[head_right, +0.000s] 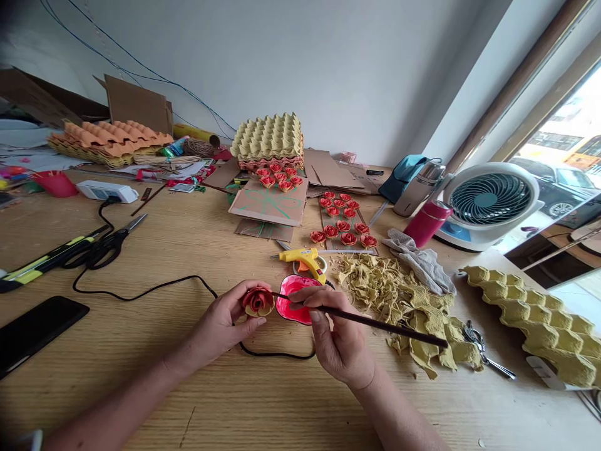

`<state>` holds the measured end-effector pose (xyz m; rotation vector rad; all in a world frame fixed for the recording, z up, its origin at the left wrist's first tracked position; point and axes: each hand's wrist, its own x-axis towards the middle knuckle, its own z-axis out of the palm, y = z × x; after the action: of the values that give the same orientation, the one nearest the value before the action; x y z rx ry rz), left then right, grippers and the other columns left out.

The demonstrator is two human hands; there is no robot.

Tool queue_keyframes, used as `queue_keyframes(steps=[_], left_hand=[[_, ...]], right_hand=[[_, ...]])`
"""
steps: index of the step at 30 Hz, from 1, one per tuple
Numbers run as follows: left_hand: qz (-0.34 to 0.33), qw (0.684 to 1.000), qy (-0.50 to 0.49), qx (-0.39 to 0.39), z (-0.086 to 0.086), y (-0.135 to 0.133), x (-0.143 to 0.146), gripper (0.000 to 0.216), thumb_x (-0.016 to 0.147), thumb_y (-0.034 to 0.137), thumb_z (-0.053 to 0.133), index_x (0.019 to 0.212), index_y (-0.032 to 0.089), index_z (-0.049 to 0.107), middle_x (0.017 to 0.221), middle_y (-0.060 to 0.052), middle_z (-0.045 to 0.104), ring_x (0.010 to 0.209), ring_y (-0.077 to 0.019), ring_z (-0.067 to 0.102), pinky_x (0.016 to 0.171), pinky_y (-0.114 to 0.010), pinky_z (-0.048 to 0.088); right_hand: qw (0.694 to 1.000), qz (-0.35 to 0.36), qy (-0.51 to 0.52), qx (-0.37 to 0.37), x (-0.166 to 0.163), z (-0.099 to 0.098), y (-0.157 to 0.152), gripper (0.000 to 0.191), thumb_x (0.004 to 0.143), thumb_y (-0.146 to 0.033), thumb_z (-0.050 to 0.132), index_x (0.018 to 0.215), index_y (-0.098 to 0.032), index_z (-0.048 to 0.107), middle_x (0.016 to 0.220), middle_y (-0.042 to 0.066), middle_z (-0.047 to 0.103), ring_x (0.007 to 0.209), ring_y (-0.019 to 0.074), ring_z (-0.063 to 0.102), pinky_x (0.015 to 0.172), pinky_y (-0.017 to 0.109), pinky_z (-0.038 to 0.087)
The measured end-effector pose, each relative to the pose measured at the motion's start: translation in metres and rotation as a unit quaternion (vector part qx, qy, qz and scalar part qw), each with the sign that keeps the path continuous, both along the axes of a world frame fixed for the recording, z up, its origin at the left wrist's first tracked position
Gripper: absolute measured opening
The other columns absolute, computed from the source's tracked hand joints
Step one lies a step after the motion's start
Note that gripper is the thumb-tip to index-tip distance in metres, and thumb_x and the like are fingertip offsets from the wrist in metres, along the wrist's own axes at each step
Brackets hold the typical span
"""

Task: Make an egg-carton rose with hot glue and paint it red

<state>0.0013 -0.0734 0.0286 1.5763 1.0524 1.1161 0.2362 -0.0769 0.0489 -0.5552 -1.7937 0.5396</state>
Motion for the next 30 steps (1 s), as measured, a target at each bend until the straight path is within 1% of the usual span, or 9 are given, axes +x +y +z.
queue_keyframes(steps=[4, 8, 12, 16, 18, 20, 22, 26, 30], left_hand=[[-0.015, 0.997, -0.067, -0.035, -0.002, 0.004, 0.001, 0.041, 0.075, 0.015, 0.075, 0.114, 0.019, 0.063, 0.114, -0.007, 0.070, 0.109, -0.0227, 0.065, 0.098, -0.033, 0.053], [-0.015, 0.993, -0.106, -0.057, -0.001, 0.005, 0.000, 0.042, 0.073, 0.019, 0.078, 0.112, 0.018, 0.062, 0.112, -0.007, 0.067, 0.109, -0.0238, 0.064, 0.094, -0.034, 0.054], [-0.018, 0.991, -0.110, -0.079, 0.002, 0.005, 0.001, 0.044, 0.073, 0.021, 0.080, 0.112, 0.017, 0.060, 0.112, -0.007, 0.065, 0.105, -0.0228, 0.063, 0.092, -0.034, 0.053], [-0.014, 0.992, -0.102, -0.071, -0.002, 0.008, 0.000, 0.042, 0.074, 0.024, 0.081, 0.109, 0.018, 0.060, 0.107, -0.006, 0.066, 0.102, -0.0205, 0.062, 0.093, -0.032, 0.052], [-0.003, 0.993, -0.098, -0.063, -0.005, 0.010, -0.001, 0.042, 0.073, 0.026, 0.082, 0.107, 0.018, 0.060, 0.104, -0.005, 0.067, 0.099, -0.0199, 0.061, 0.090, -0.031, 0.051], [0.010, 0.994, -0.088, -0.062, -0.006, 0.012, -0.003, 0.042, 0.072, 0.029, 0.083, 0.106, 0.018, 0.060, 0.102, -0.004, 0.066, 0.097, -0.0198, 0.061, 0.089, -0.031, 0.051], [0.018, 0.994, -0.076, -0.071, -0.004, 0.012, -0.004, 0.042, 0.073, 0.030, 0.082, 0.106, 0.018, 0.061, 0.103, -0.004, 0.067, 0.099, -0.0204, 0.061, 0.091, -0.032, 0.051], [0.017, 0.991, -0.079, -0.106, 0.003, 0.009, -0.005, 0.042, 0.075, 0.031, 0.080, 0.110, 0.018, 0.062, 0.105, -0.004, 0.067, 0.101, -0.0206, 0.061, 0.094, -0.034, 0.050], [0.016, 0.988, -0.088, -0.123, 0.007, 0.006, -0.003, 0.042, 0.075, 0.033, 0.080, 0.109, 0.018, 0.061, 0.104, -0.005, 0.066, 0.096, -0.0200, 0.063, 0.092, -0.035, 0.051]], right_hand=[[1.000, -0.003, 0.013, 0.004, 0.001, -0.001, 0.000, 0.021, 0.103, -0.011, 0.048, 0.118, -0.024, 0.055, 0.115, 0.010, 0.073, 0.101, 0.0222, 0.073, 0.088, 0.041, 0.059], [1.000, 0.003, -0.007, 0.025, -0.002, 0.002, 0.000, 0.020, 0.104, -0.012, 0.046, 0.118, -0.024, 0.055, 0.113, 0.010, 0.074, 0.102, 0.0213, 0.073, 0.088, 0.039, 0.059], [1.000, 0.003, -0.006, 0.018, -0.002, 0.003, 0.000, 0.021, 0.104, -0.012, 0.046, 0.118, -0.024, 0.054, 0.114, 0.010, 0.074, 0.098, 0.0204, 0.074, 0.085, 0.038, 0.061], [1.000, -0.007, -0.023, 0.020, 0.000, 0.001, 0.002, 0.020, 0.103, -0.013, 0.047, 0.117, -0.024, 0.055, 0.113, 0.010, 0.073, 0.102, 0.0221, 0.074, 0.088, 0.041, 0.061], [0.999, -0.016, -0.026, 0.007, 0.002, 0.000, 0.003, 0.020, 0.103, -0.012, 0.047, 0.117, -0.025, 0.055, 0.112, 0.009, 0.073, 0.099, 0.0217, 0.075, 0.088, 0.041, 0.061], [0.999, -0.038, -0.035, -0.009, 0.004, -0.001, 0.005, 0.021, 0.103, -0.012, 0.049, 0.117, -0.026, 0.056, 0.109, 0.007, 0.073, 0.091, 0.0203, 0.076, 0.083, 0.038, 0.063], [0.995, -0.068, -0.071, -0.017, 0.005, -0.001, 0.007, 0.021, 0.102, -0.013, 0.051, 0.116, -0.026, 0.059, 0.106, 0.006, 0.073, 0.085, 0.0192, 0.076, 0.077, 0.034, 0.063], [0.983, -0.115, -0.144, -0.013, 0.006, -0.002, 0.012, 0.012, 0.100, -0.016, 0.057, 0.105, -0.026, 0.063, 0.098, 0.005, 0.074, 0.082, 0.0202, 0.076, 0.069, 0.030, 0.062], [0.985, -0.122, -0.117, -0.025, 0.006, -0.004, 0.013, 0.012, 0.100, -0.017, 0.057, 0.106, -0.026, 0.063, 0.097, 0.005, 0.075, 0.079, 0.0195, 0.076, 0.070, 0.031, 0.062]])
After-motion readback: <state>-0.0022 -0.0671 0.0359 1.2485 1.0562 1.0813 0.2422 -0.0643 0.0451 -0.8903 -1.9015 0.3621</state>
